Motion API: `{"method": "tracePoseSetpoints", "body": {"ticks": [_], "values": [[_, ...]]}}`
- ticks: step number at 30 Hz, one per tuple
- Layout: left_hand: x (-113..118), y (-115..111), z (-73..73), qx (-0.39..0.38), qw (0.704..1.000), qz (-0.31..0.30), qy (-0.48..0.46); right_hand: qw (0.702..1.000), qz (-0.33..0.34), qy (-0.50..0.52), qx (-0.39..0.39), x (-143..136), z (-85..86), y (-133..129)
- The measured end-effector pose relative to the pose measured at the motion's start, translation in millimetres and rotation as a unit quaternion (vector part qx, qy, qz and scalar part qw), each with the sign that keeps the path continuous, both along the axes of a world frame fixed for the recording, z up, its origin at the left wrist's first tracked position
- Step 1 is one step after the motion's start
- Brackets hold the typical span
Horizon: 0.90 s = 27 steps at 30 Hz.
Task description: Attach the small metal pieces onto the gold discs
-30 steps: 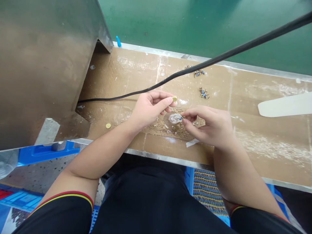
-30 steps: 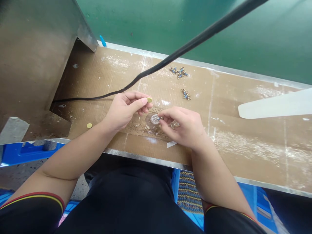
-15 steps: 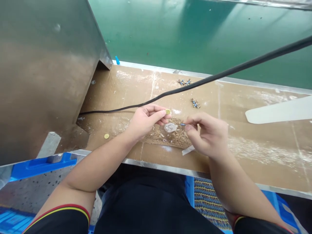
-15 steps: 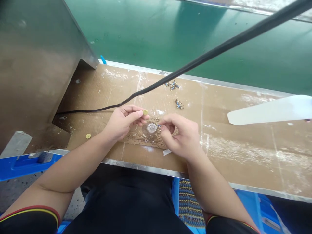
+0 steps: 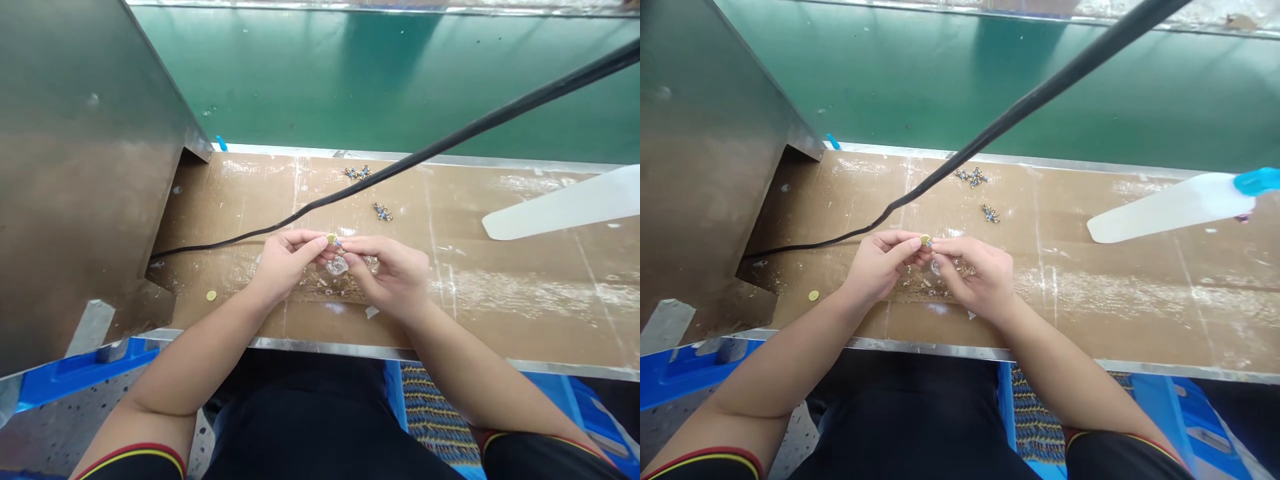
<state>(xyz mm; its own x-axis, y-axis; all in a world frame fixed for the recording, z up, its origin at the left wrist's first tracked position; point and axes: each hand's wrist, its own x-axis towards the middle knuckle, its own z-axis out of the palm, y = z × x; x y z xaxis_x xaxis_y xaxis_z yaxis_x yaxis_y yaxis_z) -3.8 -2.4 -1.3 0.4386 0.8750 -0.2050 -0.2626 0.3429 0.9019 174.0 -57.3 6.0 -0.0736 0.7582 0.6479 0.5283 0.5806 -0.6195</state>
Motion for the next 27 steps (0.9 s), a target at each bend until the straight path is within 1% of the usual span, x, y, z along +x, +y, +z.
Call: {"method": "tracePoseSetpoints", "body": {"ticks": [8,16,21,27], "values": [[0.5,-0.1,2.6,0.008,1.0,0.003,0.002,1.0,-0.003,-0.011,0.01,-0.7,-0.9,1.2],[-0.5,-0.3,0.9,0.026,1.0,0.003,0.014,0.999,-0.01,-0.048,0.022,0.8,-1.0,2.4],[-1.8,-2.9,3.1,0.073,0.996,0.012,0.052,0.995,-0.029,-0.081,0.043,1.3,-2.1,2.9],[-1.1,-6.2,2.5,0.142,0.985,0.025,0.099,0.997,-0.028,-0.072,0.027,2.0,-2.5,2.7]]}}
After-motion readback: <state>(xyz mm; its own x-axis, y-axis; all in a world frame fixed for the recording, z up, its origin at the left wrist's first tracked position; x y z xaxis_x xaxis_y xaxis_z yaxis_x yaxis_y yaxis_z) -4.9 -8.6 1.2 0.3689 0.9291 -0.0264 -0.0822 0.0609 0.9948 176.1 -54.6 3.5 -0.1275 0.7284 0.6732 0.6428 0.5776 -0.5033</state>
